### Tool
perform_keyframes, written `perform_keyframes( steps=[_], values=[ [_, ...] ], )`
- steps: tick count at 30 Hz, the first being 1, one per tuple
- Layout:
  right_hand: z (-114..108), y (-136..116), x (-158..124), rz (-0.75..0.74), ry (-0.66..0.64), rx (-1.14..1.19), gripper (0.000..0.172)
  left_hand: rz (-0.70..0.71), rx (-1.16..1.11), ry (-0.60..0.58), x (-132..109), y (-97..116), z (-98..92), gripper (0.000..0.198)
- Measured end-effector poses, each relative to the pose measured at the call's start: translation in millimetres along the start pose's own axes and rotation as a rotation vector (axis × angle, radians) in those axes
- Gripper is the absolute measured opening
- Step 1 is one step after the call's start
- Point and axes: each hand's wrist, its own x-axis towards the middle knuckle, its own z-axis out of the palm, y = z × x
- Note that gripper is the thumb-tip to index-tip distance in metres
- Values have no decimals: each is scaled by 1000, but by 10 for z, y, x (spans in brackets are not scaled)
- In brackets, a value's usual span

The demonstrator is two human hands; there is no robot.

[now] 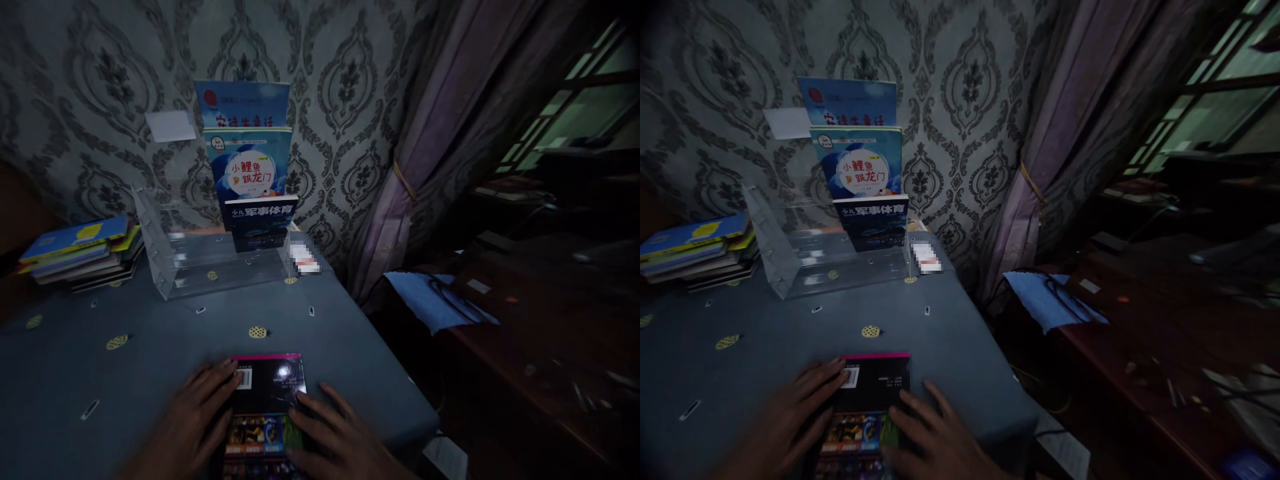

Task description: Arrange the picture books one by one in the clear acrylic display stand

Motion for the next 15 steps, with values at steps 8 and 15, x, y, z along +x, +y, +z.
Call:
perform_keyframes(
  steps=[8, 15],
  values=[
    [-443, 113, 330, 108, 133, 398, 34, -356, -519, -55, 165, -56, -238, 33],
    [-331, 433, 666, 565, 468, 751, 25, -852, -955, 90, 241, -90, -151, 59]
  ],
)
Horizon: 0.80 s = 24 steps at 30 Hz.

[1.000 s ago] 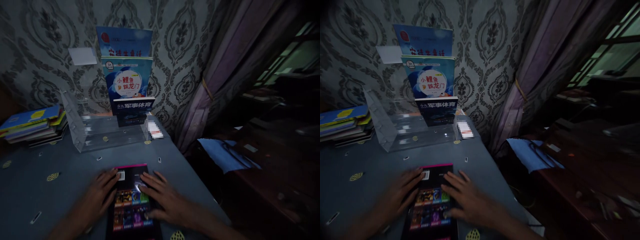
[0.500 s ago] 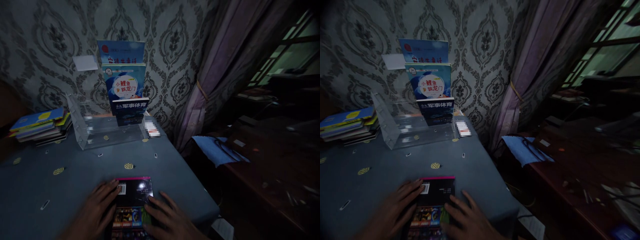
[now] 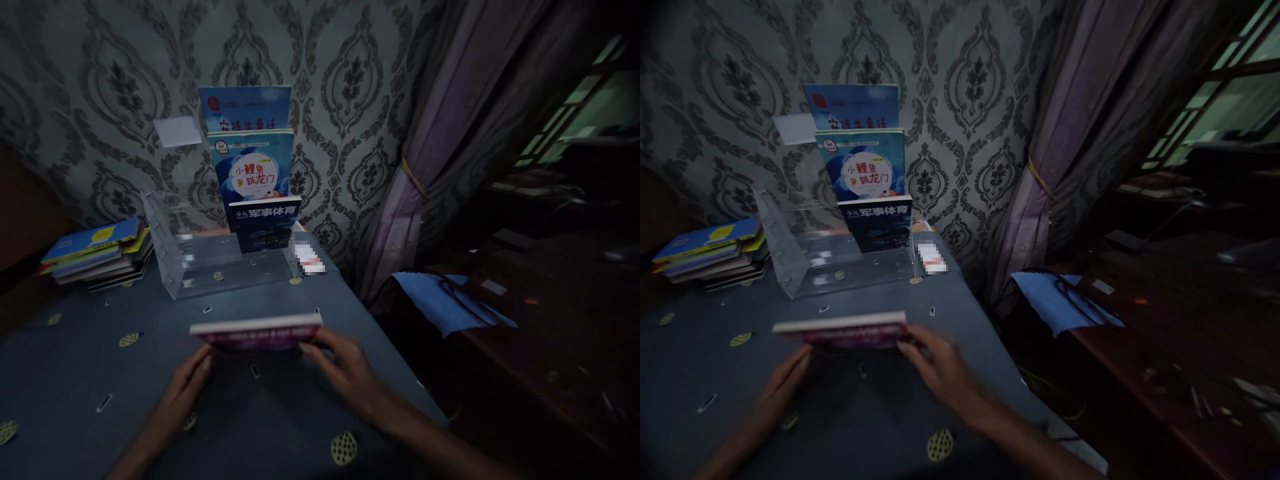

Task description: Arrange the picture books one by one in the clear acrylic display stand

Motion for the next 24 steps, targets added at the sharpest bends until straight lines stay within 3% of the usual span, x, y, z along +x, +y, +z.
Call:
perform_keyframes(
  steps=[4, 8, 13, 18, 24],
  values=[
    [76, 161, 266, 114, 94, 151, 26, 95, 24, 65, 113, -209, 105, 57],
    [113, 260, 497, 134, 80, 245, 25, 151, 45, 52, 284, -230, 165, 51],
    [140, 388, 698, 226, 75, 282, 27, 95, 34, 19, 385, -195, 198, 66],
    [240, 600, 746, 291, -29, 304, 25, -31, 36, -20, 404, -223, 179, 72],
    [301, 799, 715, 358, -10, 48, 24, -90, 240, -67, 459, -182, 79, 70]
  ],
)
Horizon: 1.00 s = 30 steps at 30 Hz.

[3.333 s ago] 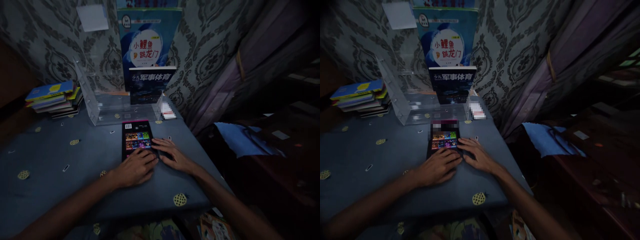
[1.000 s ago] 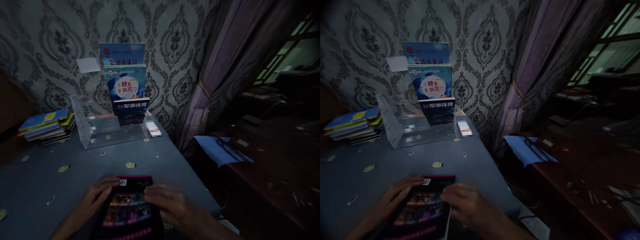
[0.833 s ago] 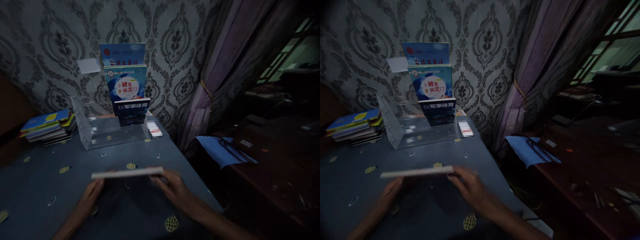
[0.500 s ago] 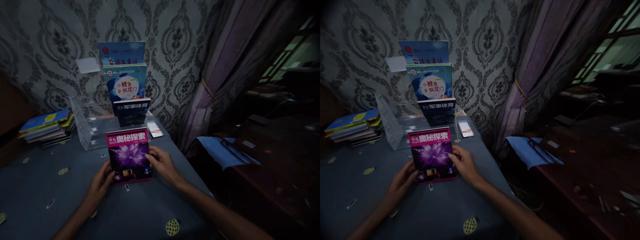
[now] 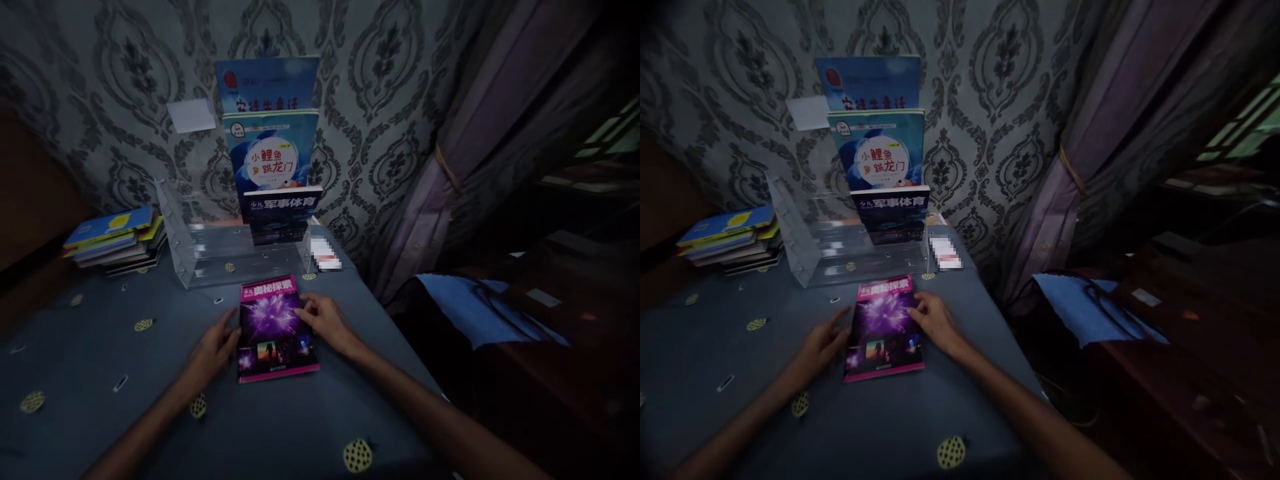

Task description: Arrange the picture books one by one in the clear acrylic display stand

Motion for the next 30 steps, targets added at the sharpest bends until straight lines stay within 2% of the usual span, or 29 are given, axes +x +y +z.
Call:
perform_keyframes(
  steps=[3, 6, 9, 13, 16, 19, 21, 25, 30],
  values=[
    [-38, -11, -21, -22, -2, -162, 29, 102, 182, 27, 35, 41, -44, 56],
    [-55, -61, -59, -61, -18, -391, 34, 241, 415, 118, 107, 67, -59, 42],
    [13, -121, -75, -185, -4, -505, 32, 391, 587, 216, 239, 47, -46, 34],
    [268, -222, -9, -445, -94, -532, 33, 496, 653, 280, 455, -58, 6, 30],
    [506, -280, 97, -569, -234, -538, 47, 520, 652, 289, 559, -153, 55, 33],
    [679, -287, 200, -585, -344, -576, 59, 529, 656, 284, 588, -215, 84, 34],
    [733, -264, 249, -567, -368, -595, 61, 532, 663, 282, 584, -231, 90, 33],
    [693, -177, 308, -564, -352, -613, 58, 518, 685, 287, 575, -227, 93, 33],
    [385, -5, 342, -483, -274, -614, 49, 510, 731, 294, 576, -218, 89, 31]
  ],
)
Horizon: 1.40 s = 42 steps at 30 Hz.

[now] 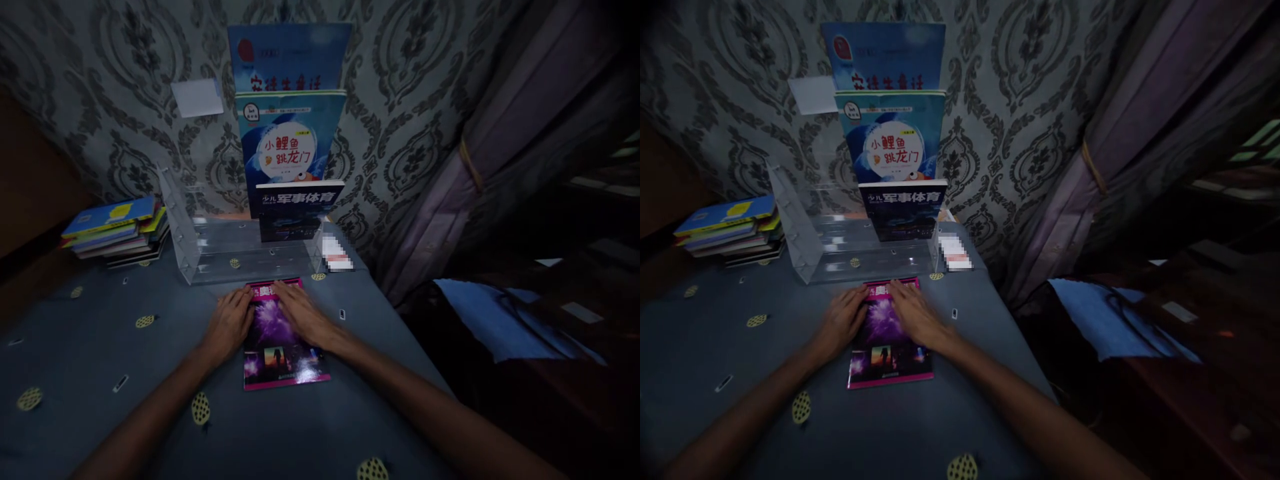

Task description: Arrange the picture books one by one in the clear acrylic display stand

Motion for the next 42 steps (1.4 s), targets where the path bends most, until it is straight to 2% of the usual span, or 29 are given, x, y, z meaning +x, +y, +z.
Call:
perform_keyframes(
  steps=[6, 11, 16, 23, 28, 31, 42],
  values=[
    [-189, 311, -188, 53, 31, 101, 47, 3, 15, -32, 9, 1, -23, 33],
    [-231, 417, -162, 45, 106, 286, 44, 20, 21, -49, 23, -15, -34, 34],
    [-252, 511, -124, 86, 110, 461, 43, 88, 13, -94, 82, -19, -86, 37],
    [-247, 558, -107, 87, 128, 596, 42, 198, -27, -224, 326, 178, -43, 41],
    [-249, 562, -103, 65, 139, 609, 42, 266, -88, -328, 503, 348, 56, 46],
    [-248, 566, -102, 62, 143, 608, 42, 264, -87, -343, 551, 394, 76, 46],
    [-241, 581, -101, 28, 146, 554, 43, 338, -86, -414, 517, 547, 17, 40]
  ],
)
